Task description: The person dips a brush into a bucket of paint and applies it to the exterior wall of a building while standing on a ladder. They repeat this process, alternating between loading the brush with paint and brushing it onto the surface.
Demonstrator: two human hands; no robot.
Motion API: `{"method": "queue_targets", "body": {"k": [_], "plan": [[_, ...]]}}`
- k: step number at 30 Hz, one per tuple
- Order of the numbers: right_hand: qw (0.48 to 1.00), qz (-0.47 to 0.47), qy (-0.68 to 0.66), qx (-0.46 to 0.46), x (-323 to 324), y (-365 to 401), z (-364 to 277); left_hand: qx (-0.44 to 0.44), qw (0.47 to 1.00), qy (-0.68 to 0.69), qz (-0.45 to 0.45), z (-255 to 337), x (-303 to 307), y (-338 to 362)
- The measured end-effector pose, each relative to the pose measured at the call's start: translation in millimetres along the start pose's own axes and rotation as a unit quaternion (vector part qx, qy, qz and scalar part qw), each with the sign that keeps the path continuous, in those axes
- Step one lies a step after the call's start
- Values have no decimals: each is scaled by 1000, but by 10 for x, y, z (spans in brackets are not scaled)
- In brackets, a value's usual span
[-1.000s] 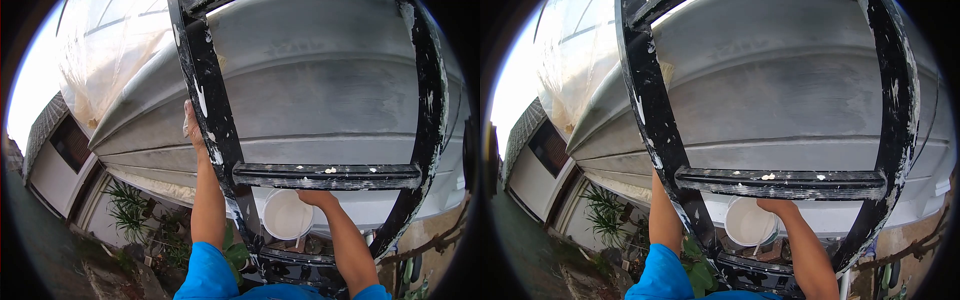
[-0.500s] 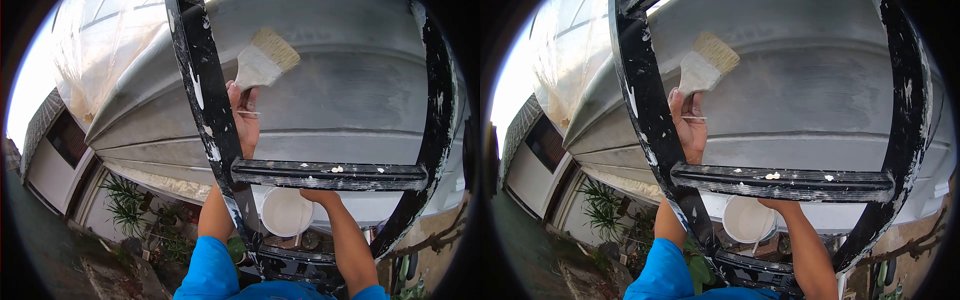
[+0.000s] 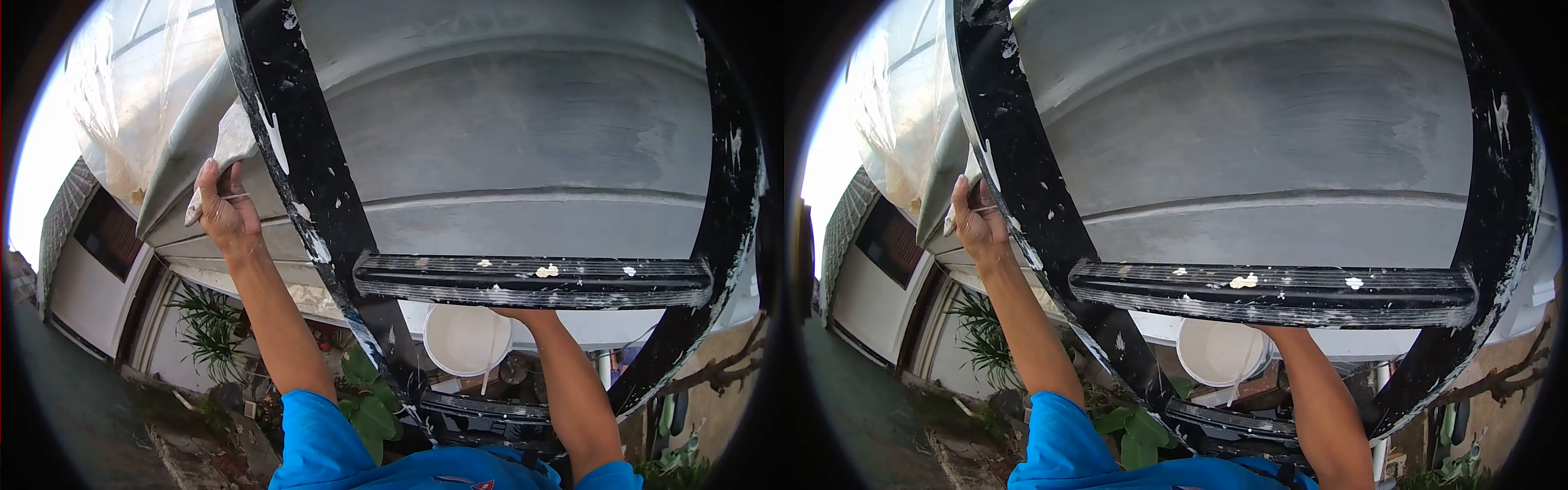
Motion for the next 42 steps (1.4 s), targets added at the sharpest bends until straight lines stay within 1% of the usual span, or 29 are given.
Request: {"method": "queue_targets", "body": {"k": [2, 3, 6, 7, 8, 9, 10, 12, 14, 16, 17, 18, 20, 21, 22, 23, 26, 27, 30, 32, 33, 34, 35, 36, 37, 38, 39, 41, 42], "plan": [[998, 46, 2, 44, -77, -14, 51, 29, 997, 55, -54, -122, -183, 129], [997, 58, 11, 51, 6, 15, -5, 49, 993, 78, -74, -224, -345, 278], [999, -26, 7, -44, 45, -4, -2, 87, 984, 121, -99, -498, -800, 684], [999, -13, 35, -25, 51, -16, -14, 91, 982, 131, -102, -567, -928, 770], [998, -30, 38, -38, 24, -33, 16, 85, 983, 125, -103, -599, -1022, 819], [995, -68, 38, -57, 77, -27, -18, 77, 985, 116, -102, -618, -1089, 844], [991, -107, 36, -77, 122, -5, -48, 56, 989, 96, -101, -589, -1121, 825], [996, -62, 2, -62, 25, -12, 83, 5, 995, 47, -93, -482, -1037, 728], [998, -29, -15, -55, -68, -9, 180, -53, 995, -14, -80, -311, -825, 539], [999, -11, -9, -49, -118, -4, 208, -109, 989, -76, -66, -100, -556, 317], [999, -4, -5, -35, -127, -15, 188, -124, 982, -126, -60, 26, -383, 195], [1000, -1, -23, -12, -52, 8, 96, -157, 973, -160, -45, 159, -268, 117], [1000, -13, -5, -14, 94, 12, -80, -222, 948, -227, -15, 381, -99, 54], [998, -52, 12, -31, 163, 5, -165, -241, 938, -250, -1, 450, -21, 50], [995, -82, -3, -56, 247, 11, -254, -261, 926, -272, 13, 514, 53, 64], [995, -81, 1, -53, 247, 0, -273, -282, 913, -293, 26, 575, 93, 94], [997, -57, -7, -47, 193, -5, -213, -331, 887, -322, 8, 601, -86, 437], [998, -47, -12, -46, 180, 0, -189, -343, 886, -310, 3, 548, -178, 566], [997, -60, -12, -44, 229, -7, -224, -431, 806, -395, -86, 370, -609, 926], [998, -40, -10, -39, 192, -1, -187, -529, 735, -372, -203, 321, -1037, 1231], [999, -38, -12, -37, 218, 22, -199, -534, 727, -360, -236, 259, -1147, 1315], [999, -31, -13, -34, 252, 13, -199, -506, 756, -337, -242, 213, -1160, 1329], [1000, -10, 6, -22, 209, 13, -160, -444, 812, -295, -236, 129, -1140, 1314], [999, -16, 0, -36, 204, 24, -151, -304, 912, -172, -217, -8, -1046, 1256], [999, -23, -4, -47, 214, 23, -144, -159, 970, -9, -186, -191, -1024, 1220], [998, -31, -7, -59, 216, 27, -130, -53, 982, 110, -142, -333, -1021, 1217], [998, -30, 1, -57, 178, 29, -87, 11, 977, 182, -112, -429, -1050, 1221], [998, -28, -2, -61, 170, 27, -69, 60, 962, 250, -87, -629, -1166, 1167], [998, -27, -5, -62, 165, 16, -67, 55, 963, 252, -81, -695, -1207, 1121]]}}
Point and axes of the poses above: each hand's wrist, its own y-axis away from the middle knuckle, its own x-axis out of the back of the hand, z = x × y, the point moved 6 cm from there along -y, towards the middle knuckle, and after that the axes turned 7 degrees about -x, right-handed, at the moved point
